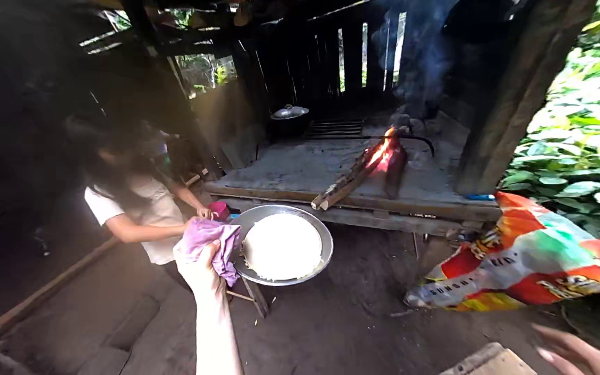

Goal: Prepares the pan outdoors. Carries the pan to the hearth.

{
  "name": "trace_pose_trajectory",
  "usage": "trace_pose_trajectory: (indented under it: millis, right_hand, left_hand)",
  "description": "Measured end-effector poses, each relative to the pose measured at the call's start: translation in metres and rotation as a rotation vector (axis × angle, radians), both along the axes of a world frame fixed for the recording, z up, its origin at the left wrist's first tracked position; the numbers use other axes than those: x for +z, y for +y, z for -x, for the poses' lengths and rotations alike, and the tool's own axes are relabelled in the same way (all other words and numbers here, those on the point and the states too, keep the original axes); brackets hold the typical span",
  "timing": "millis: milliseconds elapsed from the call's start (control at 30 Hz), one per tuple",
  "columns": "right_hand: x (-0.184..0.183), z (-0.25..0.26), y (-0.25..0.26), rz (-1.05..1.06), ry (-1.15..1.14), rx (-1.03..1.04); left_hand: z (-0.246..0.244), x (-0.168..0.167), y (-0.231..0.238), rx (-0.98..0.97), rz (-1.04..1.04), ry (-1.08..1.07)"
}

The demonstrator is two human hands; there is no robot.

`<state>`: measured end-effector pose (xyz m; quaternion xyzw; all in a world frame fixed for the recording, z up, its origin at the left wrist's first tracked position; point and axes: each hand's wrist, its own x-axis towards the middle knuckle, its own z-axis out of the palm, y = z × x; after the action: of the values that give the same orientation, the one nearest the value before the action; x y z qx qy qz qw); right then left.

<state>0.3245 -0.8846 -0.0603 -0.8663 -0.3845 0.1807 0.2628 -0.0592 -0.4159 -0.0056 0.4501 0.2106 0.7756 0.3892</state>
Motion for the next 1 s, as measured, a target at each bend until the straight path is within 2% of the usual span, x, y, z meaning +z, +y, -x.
trace_pose_trajectory:
  millis: [167,300,433,567,733,867,1000]
  right_hand:
    - [0.052,-0.05,0.186,-0.137,-0.173,0.331]
    - [0.095,-0.044,0.347,-0.165,-0.168,0.506]
    - [0.09,-0.026,0.515,-0.158,-0.126,0.549]
    - [0.068,0.009,0.656,-0.195,-0.022,0.484]
    - [0.046,0.033,0.763,-0.174,0.068,0.335]
    - [0.042,0.027,0.804,-0.194,0.144,0.203]
    - [0.046,0.02,0.824,-0.2,0.176,0.155]
  left_hand:
    - [-0.033,0.004,0.084,0.067,0.029,-0.043]
    - [-0.063,0.003,0.16,0.071,0.035,-0.03]
    - [-0.093,0.004,0.248,-0.026,0.014,0.052]
    - [-0.127,0.039,0.326,-0.108,0.059,0.194]
    - [-0.16,0.074,0.411,-0.239,-0.03,0.338]
    - [-0.184,0.091,0.462,-0.32,-0.111,0.439]
    - [-0.201,0.101,0.499,-0.364,-0.133,0.531]
